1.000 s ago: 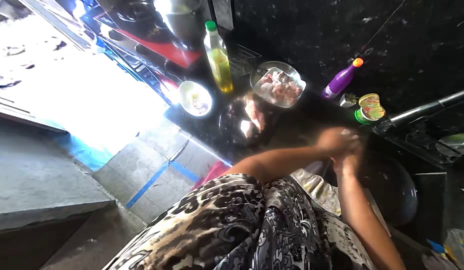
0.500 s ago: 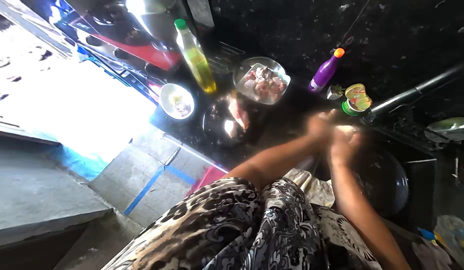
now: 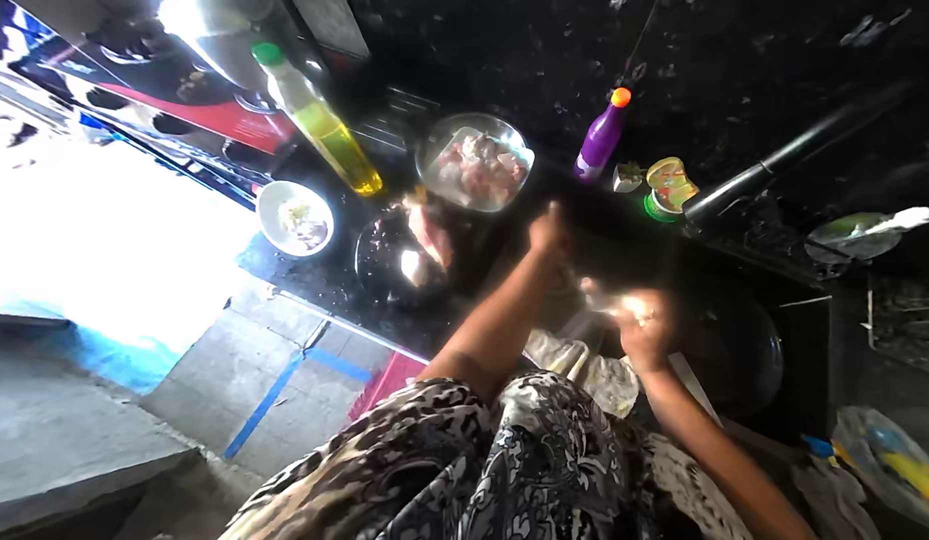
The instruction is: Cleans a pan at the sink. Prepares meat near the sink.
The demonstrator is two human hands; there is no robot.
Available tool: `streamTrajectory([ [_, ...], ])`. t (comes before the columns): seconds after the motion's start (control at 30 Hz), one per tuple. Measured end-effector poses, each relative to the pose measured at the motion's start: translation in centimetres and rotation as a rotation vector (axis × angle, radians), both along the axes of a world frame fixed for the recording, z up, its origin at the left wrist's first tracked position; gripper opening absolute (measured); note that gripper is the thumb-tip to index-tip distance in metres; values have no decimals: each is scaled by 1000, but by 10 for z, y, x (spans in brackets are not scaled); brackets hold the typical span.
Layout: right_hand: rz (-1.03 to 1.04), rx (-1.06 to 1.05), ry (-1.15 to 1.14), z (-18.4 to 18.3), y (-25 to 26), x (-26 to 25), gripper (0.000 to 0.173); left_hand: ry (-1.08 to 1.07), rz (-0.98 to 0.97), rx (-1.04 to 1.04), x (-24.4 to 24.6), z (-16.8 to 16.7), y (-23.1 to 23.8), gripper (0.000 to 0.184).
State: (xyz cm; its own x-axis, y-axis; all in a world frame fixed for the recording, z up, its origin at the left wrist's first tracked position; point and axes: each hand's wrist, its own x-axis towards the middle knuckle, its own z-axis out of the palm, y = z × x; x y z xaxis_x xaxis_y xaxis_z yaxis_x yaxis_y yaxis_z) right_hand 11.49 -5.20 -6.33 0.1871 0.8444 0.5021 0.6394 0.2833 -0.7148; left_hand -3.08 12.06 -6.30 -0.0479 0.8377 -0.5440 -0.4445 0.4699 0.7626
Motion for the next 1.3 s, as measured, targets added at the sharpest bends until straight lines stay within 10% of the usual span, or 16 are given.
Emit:
streamTrajectory([
  [0.3, 293, 16, -428, 15, 36, 59, 9, 584, -1457, 502, 35, 12, -50, 30],
  [0.4, 398, 57, -393, 22, 38, 51, 15, 257, -1391, 365, 37, -12, -61, 10],
  [0.57, 293, 200, -379, 23, 36, 39, 27, -84, -1265, 220, 37, -5, -83, 26],
  [0.8, -165, 97, -24, 17, 29, 20, 33, 127, -959, 234, 62, 9, -105, 11],
  [0.9, -271, -15, 260, 34, 31, 14, 24, 228, -969, 330, 59, 17, -104, 36],
  [1.3, -26, -128, 920, -11, 33, 18, 7, 432, -1075, 483, 32, -18, -97, 49],
])
